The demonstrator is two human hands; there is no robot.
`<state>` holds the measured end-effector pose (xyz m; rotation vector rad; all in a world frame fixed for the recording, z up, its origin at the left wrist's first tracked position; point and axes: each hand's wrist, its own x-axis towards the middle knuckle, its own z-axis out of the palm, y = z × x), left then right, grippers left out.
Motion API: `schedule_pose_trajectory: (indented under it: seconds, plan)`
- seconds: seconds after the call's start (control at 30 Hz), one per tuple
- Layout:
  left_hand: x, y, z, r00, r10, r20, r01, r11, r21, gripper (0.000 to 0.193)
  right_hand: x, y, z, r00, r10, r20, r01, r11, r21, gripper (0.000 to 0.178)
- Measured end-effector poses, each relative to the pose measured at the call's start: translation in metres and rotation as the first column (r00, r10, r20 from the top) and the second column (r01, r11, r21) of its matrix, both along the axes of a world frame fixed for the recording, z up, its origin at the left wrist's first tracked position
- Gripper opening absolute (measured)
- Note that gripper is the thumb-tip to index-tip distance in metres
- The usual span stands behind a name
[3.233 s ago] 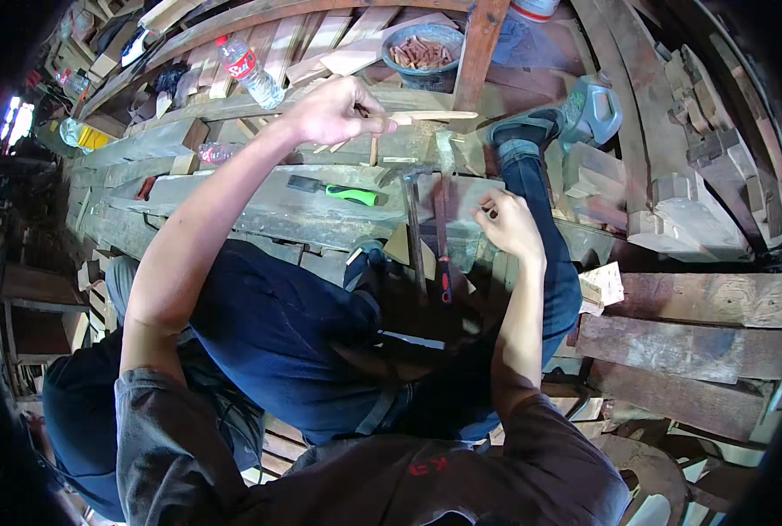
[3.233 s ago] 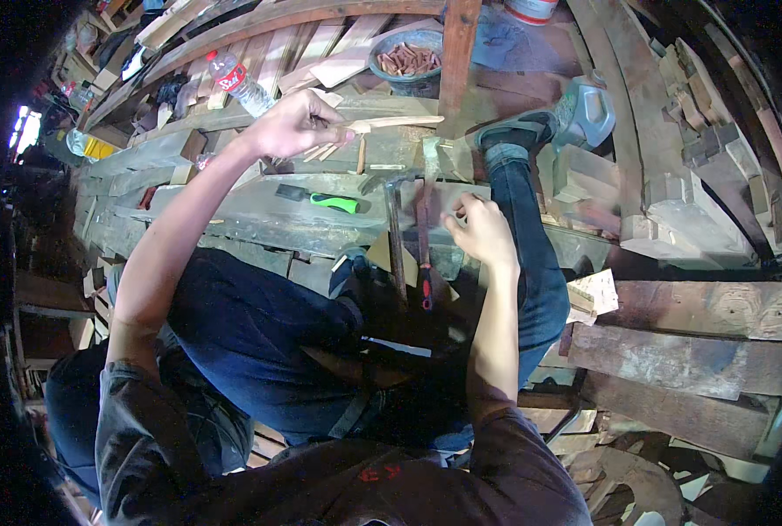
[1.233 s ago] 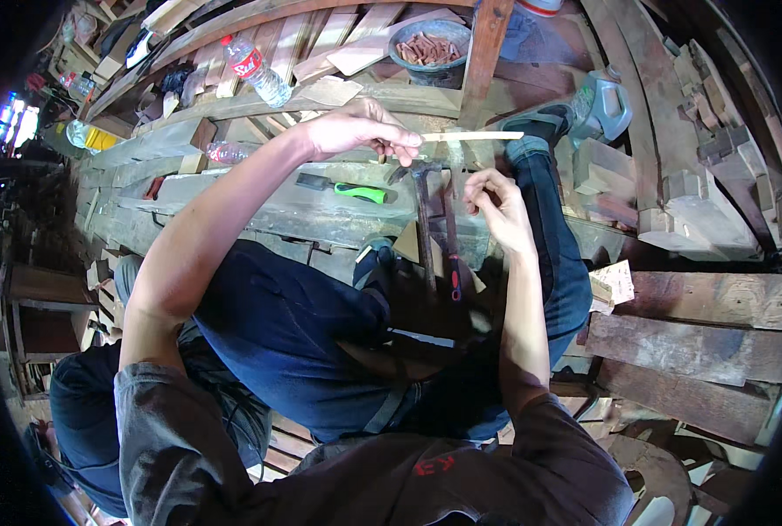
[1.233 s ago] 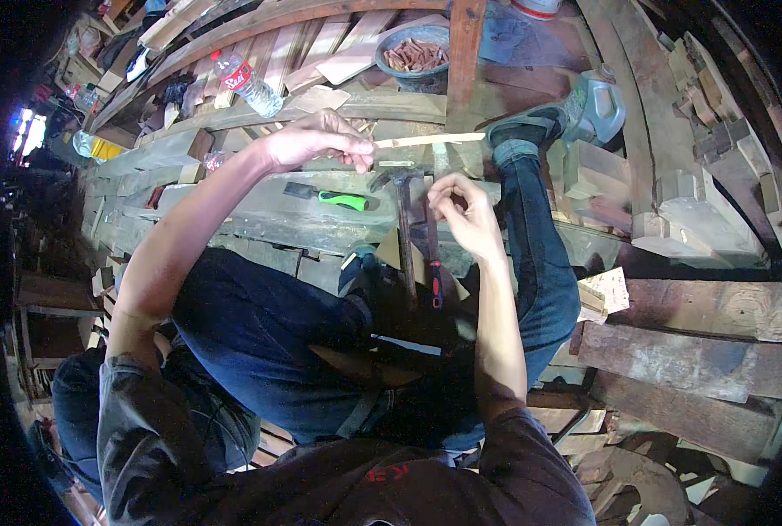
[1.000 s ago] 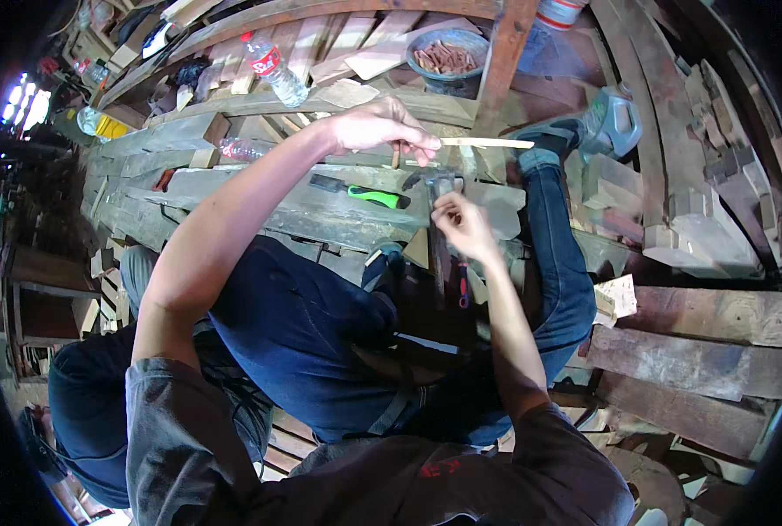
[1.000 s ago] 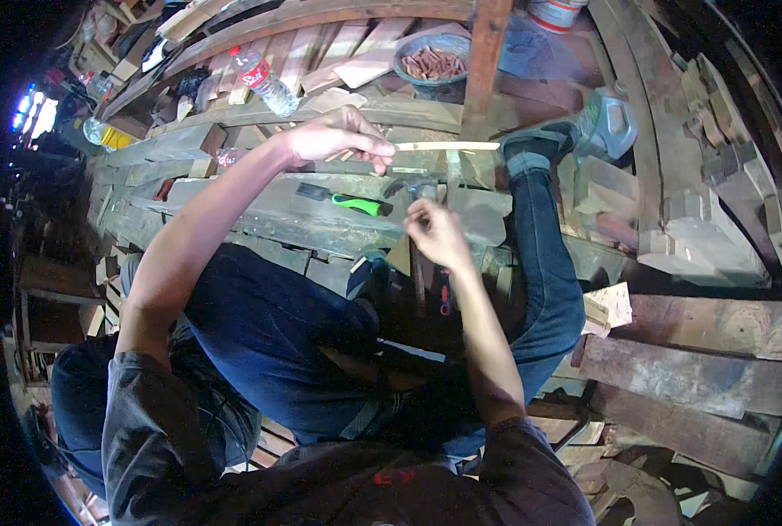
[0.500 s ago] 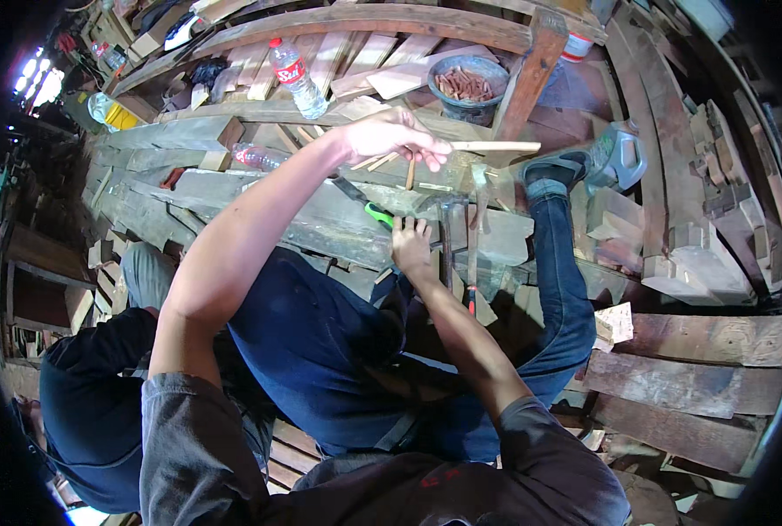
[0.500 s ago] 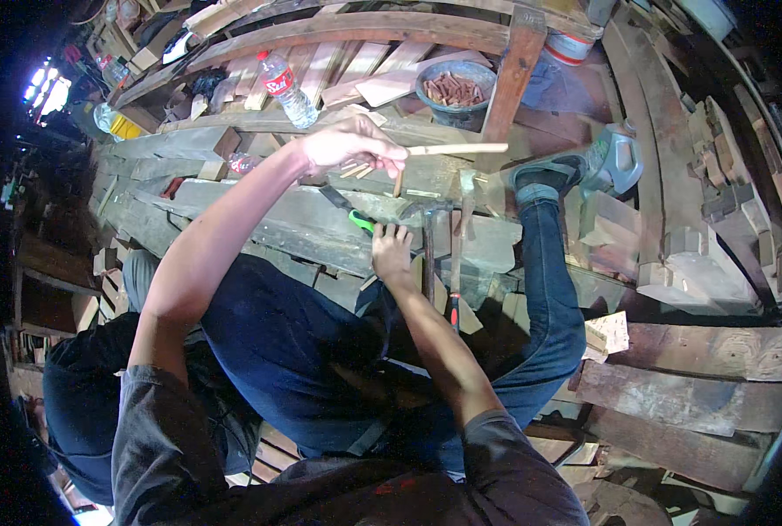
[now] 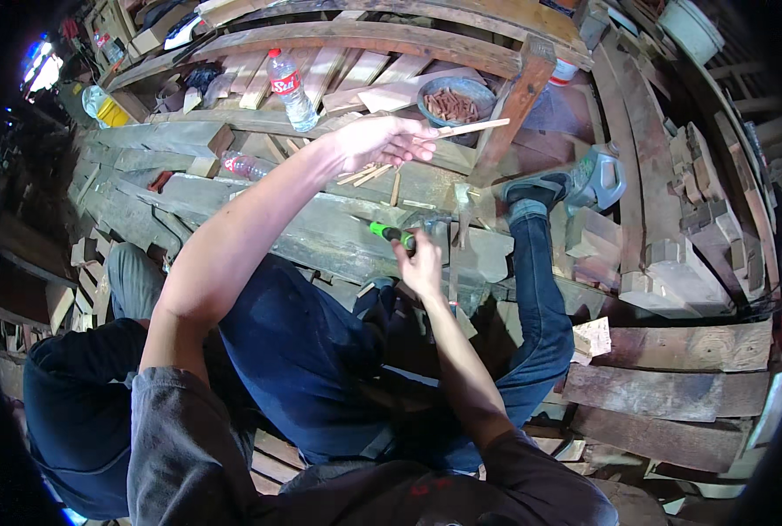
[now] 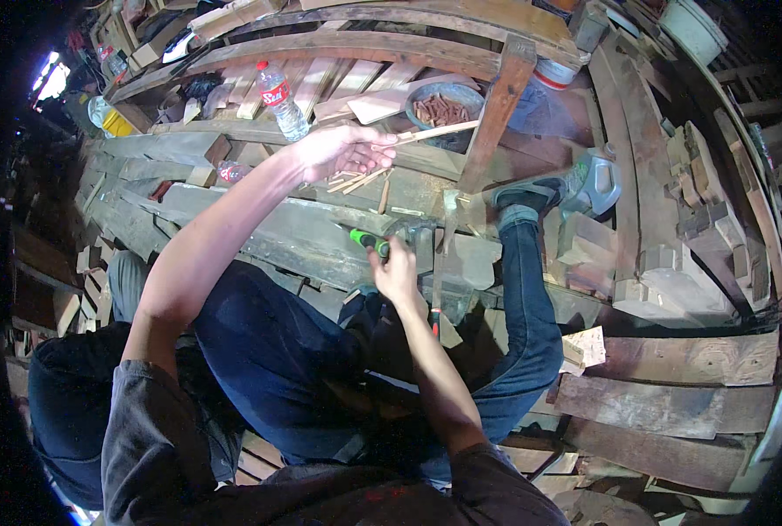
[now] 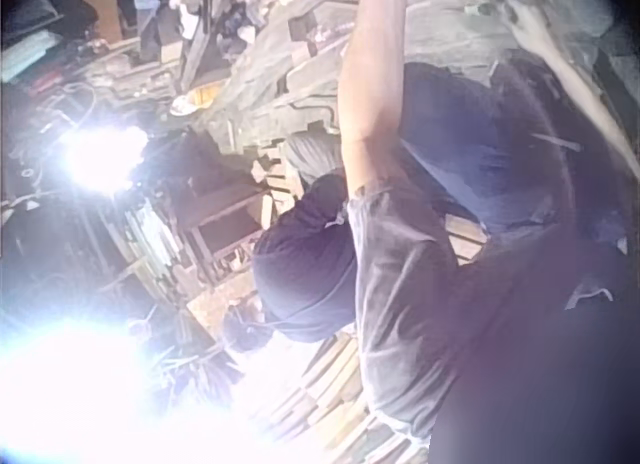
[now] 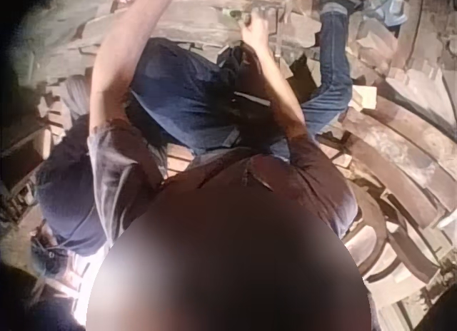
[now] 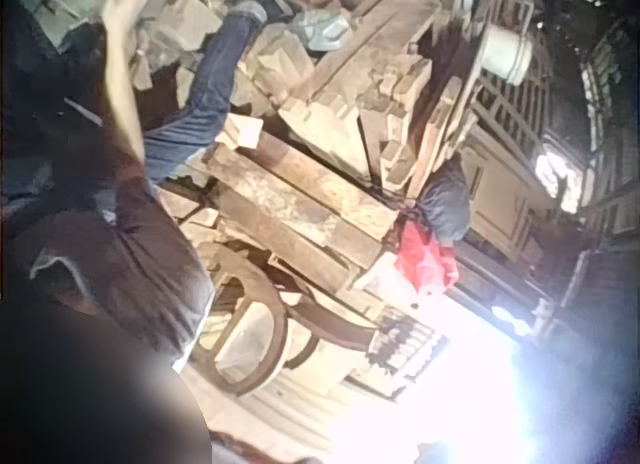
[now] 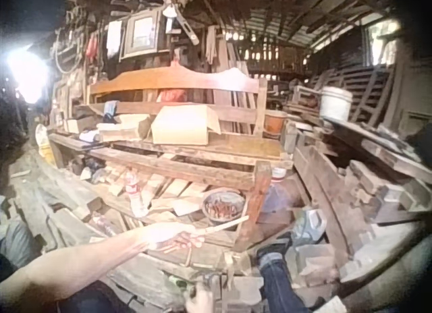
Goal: Assembling and hammering small wooden pieces to create a structure in a workshop.
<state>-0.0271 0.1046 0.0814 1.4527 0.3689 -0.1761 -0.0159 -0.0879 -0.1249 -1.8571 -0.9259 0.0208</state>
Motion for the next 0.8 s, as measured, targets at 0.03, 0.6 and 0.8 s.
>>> schedule_pose_trajectory:
  seconds: [0.03, 0.6, 0.8]
  plan:
    - [-0.001, 0.000, 0.003, 0.999, 0.027, -0.041, -0.027, 1.000, 0.006, 0.038, 0.003, -0.006, 0.011, 0.997, -0.010, -0.074, 0.008, 1.000, -0.023, 0.029]
    - [-0.001, 0.000, -0.016, 0.947, -0.169, -0.273, 0.219, 0.962, 0.162, 0.039, 0.062, -0.107, 0.127, 0.930, 0.035, -0.365, 0.265, 0.625, 0.734, 0.022]
    - [0.000, -0.001, -0.034, 0.899, -0.272, -0.344, 0.358, 0.908, 0.217, 0.042, 0.078, -0.149, 0.127, 0.752, 0.472, -0.460, 0.332, 0.331, 0.883, 0.036]
